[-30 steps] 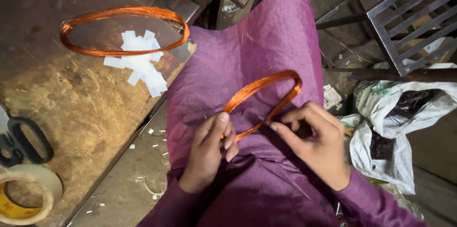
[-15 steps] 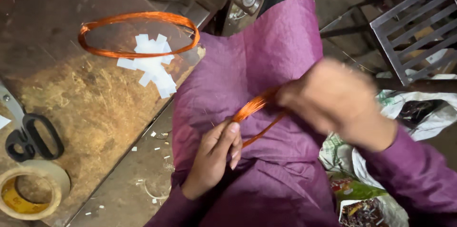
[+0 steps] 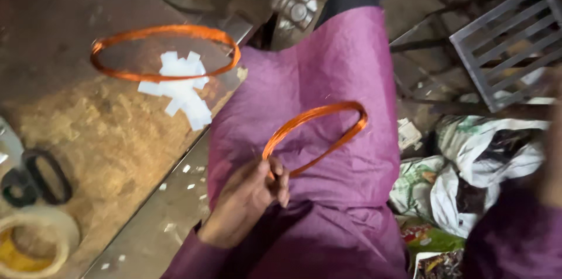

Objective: The person winds copper wire by hand around a small motor stator held in a bench vise. They repeatedly wrap the wire, adjust the stator, and insert white insulating pieces between the windings.

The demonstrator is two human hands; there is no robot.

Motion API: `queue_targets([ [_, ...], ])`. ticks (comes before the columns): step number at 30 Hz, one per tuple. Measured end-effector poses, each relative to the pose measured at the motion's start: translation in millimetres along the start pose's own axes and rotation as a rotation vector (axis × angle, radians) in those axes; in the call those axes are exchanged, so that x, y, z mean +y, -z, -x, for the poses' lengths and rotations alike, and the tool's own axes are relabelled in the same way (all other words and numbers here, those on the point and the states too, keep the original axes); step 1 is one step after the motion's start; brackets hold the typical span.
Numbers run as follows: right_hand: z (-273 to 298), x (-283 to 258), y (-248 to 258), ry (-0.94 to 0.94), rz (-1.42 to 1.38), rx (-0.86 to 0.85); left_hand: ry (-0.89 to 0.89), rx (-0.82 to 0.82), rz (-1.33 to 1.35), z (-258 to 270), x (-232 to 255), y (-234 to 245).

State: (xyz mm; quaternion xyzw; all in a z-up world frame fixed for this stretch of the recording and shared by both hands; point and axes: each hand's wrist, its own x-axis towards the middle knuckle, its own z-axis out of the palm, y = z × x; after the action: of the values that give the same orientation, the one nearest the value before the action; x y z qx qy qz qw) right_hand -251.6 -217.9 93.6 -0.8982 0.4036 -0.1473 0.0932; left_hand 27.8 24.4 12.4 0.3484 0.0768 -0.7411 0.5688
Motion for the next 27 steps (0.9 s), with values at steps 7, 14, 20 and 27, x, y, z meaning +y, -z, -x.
queue_targets([
  [7,3.8,-95.5,-79.6,0.696,-0.229,-0.451,-0.077,0.06,-0.12,-5.8,4.5,0.9],
  [14,5.8,-62.0,-67.6,0.794,-0.326,-0.513,-0.038,0.073,-0.208,15.6,35.9,16.7],
  [20,-0.5,-88.4,-29.8,0.729,-0.239,-0.404,-0.046,0.029,-0.255,-15.0,3.2,-7.1],
  [27,-17.1,-129.7,-44.4,1.029,-0.285,-0.167,-0.76,-0.312,-0.861,-32.8,-24.5,-6.2],
])
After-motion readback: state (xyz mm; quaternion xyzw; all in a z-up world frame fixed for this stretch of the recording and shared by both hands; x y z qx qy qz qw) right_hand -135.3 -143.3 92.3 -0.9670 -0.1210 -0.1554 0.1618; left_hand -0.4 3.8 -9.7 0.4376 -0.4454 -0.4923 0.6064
